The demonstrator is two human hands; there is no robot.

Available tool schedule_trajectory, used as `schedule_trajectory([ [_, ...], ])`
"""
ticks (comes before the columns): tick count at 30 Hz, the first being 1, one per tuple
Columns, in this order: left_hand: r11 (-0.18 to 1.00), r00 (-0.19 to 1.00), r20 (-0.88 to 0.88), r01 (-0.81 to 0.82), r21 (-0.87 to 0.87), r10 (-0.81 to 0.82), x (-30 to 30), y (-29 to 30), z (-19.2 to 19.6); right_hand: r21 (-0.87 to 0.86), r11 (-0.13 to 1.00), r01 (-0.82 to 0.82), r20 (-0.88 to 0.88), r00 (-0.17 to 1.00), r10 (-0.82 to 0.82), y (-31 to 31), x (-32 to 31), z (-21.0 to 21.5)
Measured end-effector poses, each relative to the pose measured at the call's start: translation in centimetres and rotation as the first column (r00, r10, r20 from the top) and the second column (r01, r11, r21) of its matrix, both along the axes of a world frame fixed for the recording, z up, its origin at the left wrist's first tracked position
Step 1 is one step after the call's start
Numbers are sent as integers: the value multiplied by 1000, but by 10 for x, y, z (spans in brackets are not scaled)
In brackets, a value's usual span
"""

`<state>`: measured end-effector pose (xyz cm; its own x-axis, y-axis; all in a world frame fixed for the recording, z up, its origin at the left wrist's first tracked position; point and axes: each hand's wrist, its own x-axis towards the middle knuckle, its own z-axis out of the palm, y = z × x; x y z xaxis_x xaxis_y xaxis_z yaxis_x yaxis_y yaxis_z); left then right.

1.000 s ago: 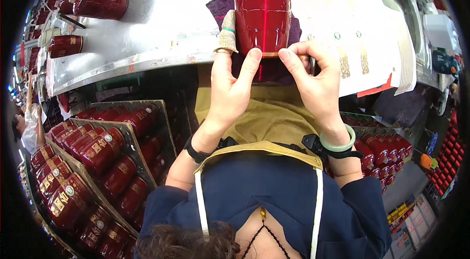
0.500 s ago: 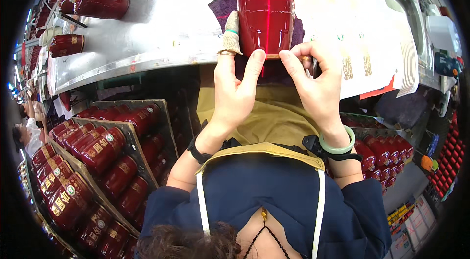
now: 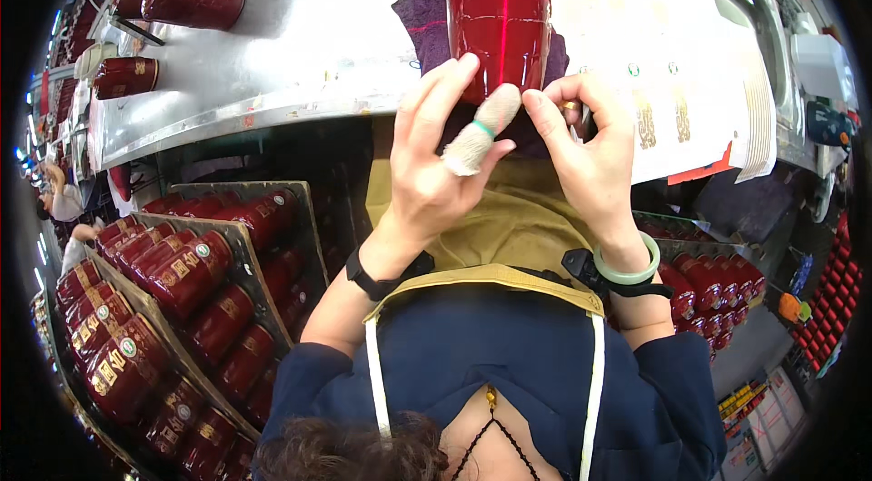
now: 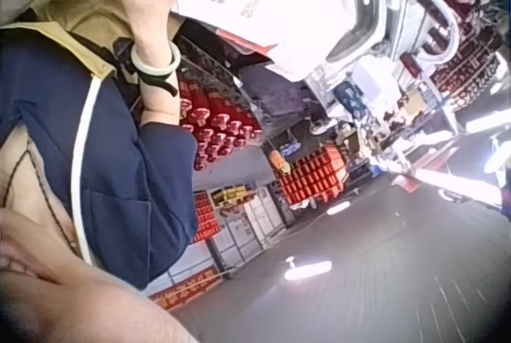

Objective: Applying decorative labels and seals to red liquor bottles on a production line.

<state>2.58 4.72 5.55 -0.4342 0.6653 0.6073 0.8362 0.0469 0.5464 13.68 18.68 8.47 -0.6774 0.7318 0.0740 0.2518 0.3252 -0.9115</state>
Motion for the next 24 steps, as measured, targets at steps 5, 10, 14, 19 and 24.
schedule_trajectory([
  [5,999,989,-142,-50,-12,47,-1,5,-6,16,1000,1,16,1000,-1,1,0,-1],
  [10,996,978,-192,-76,46,83,-6,10,-13,-8,1000,3,15,1000,-3,1,0,0],
  [14,988,992,-75,-89,126,98,-10,6,-18,-22,1000,-2,16,1000,2,2,0,0],
  [19,972,990,-106,-68,224,94,-3,13,-13,-2,1000,-23,6,1000,23,3,0,-1],
  [24,968,987,-129,-59,245,93,-11,20,-10,25,996,-84,19,996,83,8,6,4],
])
